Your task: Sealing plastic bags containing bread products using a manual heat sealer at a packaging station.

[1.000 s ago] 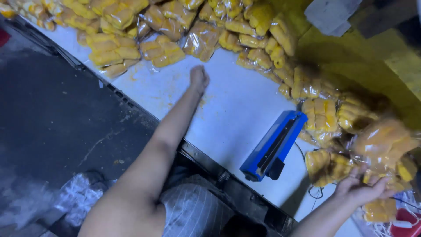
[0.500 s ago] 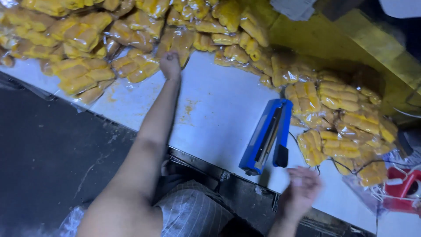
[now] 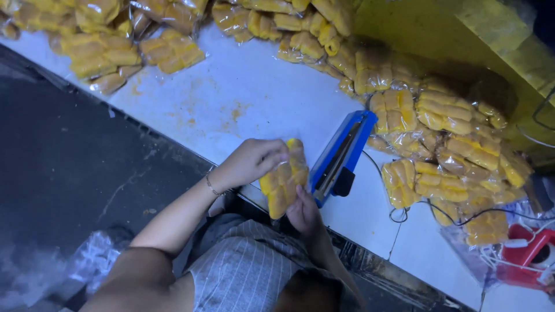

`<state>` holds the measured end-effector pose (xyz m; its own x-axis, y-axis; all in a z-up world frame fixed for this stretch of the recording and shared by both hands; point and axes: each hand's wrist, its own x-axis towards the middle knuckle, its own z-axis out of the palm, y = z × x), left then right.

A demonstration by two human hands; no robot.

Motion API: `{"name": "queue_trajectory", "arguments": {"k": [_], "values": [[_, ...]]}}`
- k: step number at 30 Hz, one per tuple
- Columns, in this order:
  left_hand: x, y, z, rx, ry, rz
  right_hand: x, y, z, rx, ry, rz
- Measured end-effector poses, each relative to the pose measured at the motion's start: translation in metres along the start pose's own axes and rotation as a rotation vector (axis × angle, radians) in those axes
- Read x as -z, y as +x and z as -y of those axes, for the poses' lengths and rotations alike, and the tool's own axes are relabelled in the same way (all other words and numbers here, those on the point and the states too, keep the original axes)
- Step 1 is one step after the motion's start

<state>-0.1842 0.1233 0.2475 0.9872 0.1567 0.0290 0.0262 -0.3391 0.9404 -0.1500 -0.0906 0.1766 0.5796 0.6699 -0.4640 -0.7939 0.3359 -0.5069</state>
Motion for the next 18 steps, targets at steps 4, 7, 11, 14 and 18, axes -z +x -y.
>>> {"name": "queue_trajectory", "arguments": {"k": [4,7,11,14,18], "values": [[-0.018,-0.002,0.051,0.061,-0.415,-0.081,0.022,-0.012,0.013,0.102,-0.113,0.055],[-0.038,-0.031,-0.013,0.528,-0.687,-0.091,0.058,-0.026,0.016,0.213,-0.277,-0.082],[-0.143,-0.024,0.111,0.359,0.205,-0.093,0.113,-0.033,0.022,0.337,-0.364,-0.333],[-0.182,0.028,0.080,0.208,0.477,-0.088,0.109,-0.037,0.069,0.427,-0.311,-0.446],[-0.190,0.091,0.059,0.207,0.355,-0.056,0.059,-0.049,0.133,0.454,-0.402,-0.518]]}}
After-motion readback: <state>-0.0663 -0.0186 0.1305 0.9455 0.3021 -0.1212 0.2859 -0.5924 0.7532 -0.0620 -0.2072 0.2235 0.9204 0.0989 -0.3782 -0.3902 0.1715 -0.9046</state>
